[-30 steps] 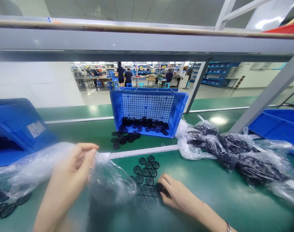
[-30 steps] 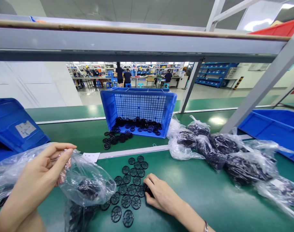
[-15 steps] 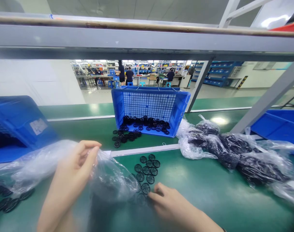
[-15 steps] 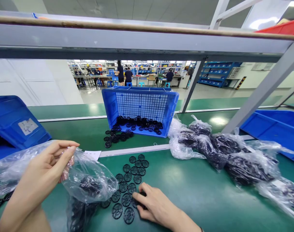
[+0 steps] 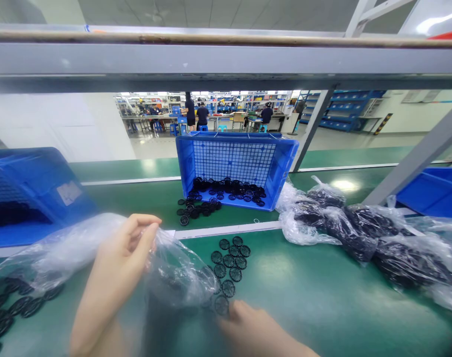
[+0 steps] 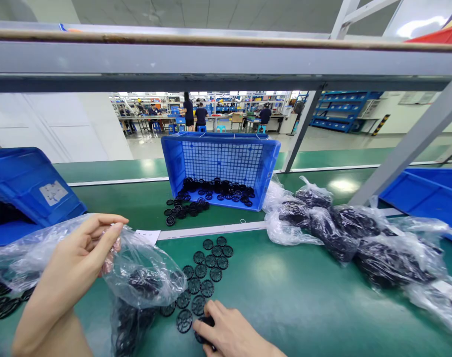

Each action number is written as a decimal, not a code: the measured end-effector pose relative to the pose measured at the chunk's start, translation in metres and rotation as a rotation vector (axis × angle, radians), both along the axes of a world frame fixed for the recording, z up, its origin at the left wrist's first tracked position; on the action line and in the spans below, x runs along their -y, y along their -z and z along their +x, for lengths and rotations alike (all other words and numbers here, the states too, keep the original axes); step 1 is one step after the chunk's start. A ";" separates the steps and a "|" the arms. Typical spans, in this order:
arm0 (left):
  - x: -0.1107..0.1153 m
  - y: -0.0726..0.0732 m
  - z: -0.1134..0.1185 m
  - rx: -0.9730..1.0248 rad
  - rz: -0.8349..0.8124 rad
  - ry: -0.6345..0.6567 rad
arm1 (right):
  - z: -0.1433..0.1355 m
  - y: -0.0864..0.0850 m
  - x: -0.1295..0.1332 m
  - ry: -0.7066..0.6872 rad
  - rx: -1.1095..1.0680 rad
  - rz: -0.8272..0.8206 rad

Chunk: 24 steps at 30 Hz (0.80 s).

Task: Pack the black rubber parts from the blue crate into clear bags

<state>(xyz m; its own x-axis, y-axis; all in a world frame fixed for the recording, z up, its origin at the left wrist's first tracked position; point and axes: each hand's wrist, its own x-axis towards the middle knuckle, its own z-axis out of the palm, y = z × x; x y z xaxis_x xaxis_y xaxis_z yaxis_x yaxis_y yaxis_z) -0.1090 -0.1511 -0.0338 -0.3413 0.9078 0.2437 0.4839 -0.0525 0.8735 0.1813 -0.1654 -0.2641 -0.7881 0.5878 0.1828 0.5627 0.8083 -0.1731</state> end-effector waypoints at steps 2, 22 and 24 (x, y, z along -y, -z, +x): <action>0.000 0.000 0.000 -0.003 0.001 -0.008 | -0.002 0.008 0.000 0.016 0.009 0.007; 0.005 0.001 0.000 0.012 0.005 0.070 | -0.036 -0.005 -0.001 0.179 -0.032 0.036; 0.006 0.000 0.001 0.015 0.006 0.073 | -0.050 -0.009 -0.001 0.145 -0.041 0.039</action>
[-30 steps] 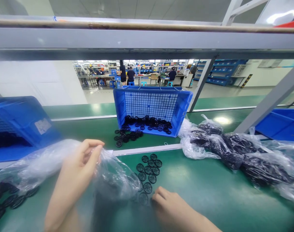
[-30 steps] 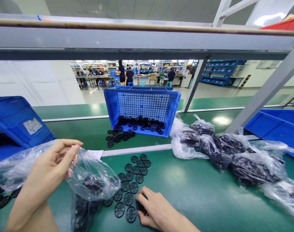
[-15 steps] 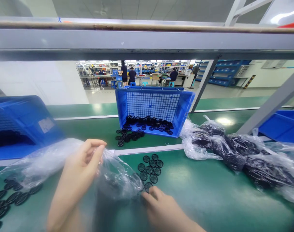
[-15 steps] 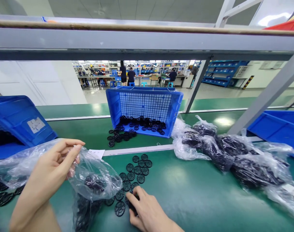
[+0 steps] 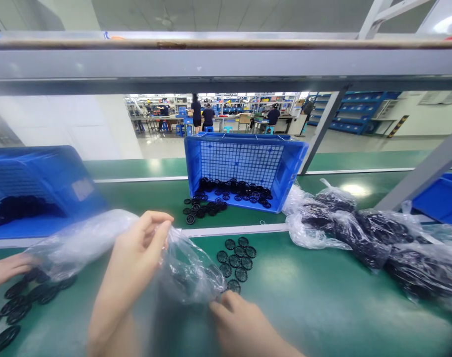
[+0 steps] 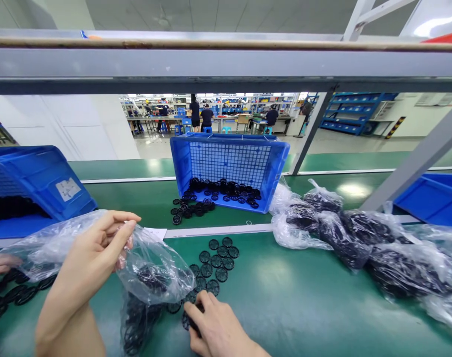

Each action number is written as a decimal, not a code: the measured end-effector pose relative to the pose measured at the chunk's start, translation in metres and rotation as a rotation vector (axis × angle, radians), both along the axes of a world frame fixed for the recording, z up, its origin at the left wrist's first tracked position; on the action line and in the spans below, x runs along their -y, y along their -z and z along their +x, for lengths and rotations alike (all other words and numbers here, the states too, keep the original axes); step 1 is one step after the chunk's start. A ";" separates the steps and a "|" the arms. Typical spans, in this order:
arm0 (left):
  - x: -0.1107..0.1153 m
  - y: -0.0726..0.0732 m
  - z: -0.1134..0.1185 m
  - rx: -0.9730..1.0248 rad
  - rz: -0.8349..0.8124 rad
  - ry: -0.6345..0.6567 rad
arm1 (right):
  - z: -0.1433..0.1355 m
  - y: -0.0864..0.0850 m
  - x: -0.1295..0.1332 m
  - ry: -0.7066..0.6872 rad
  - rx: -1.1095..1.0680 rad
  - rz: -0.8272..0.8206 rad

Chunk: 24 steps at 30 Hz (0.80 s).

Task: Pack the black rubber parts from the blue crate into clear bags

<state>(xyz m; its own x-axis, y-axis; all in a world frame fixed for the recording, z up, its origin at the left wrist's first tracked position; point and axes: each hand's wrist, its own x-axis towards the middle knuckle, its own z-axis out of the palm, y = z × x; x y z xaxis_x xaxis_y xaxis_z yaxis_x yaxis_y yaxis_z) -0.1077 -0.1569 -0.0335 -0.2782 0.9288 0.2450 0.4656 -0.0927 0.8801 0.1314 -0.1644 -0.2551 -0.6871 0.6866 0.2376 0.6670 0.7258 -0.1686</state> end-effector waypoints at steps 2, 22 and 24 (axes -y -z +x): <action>0.001 -0.001 0.001 0.004 0.001 0.001 | -0.012 0.005 0.001 -0.015 0.028 0.032; 0.014 -0.006 0.034 -0.197 -0.010 0.133 | -0.064 -0.209 -0.049 -0.428 -0.352 -0.307; 0.013 -0.004 0.034 -0.239 0.000 0.138 | -0.085 -0.199 -0.057 -0.475 -0.358 -0.269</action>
<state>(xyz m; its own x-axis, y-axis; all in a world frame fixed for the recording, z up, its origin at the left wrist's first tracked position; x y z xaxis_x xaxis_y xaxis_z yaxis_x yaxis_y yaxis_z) -0.0741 -0.1704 -0.0300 -0.0833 0.9540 0.2881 0.6427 -0.1696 0.7471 0.0468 -0.1077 -0.0563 -0.8409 0.3948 0.3703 0.1529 0.8295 -0.5371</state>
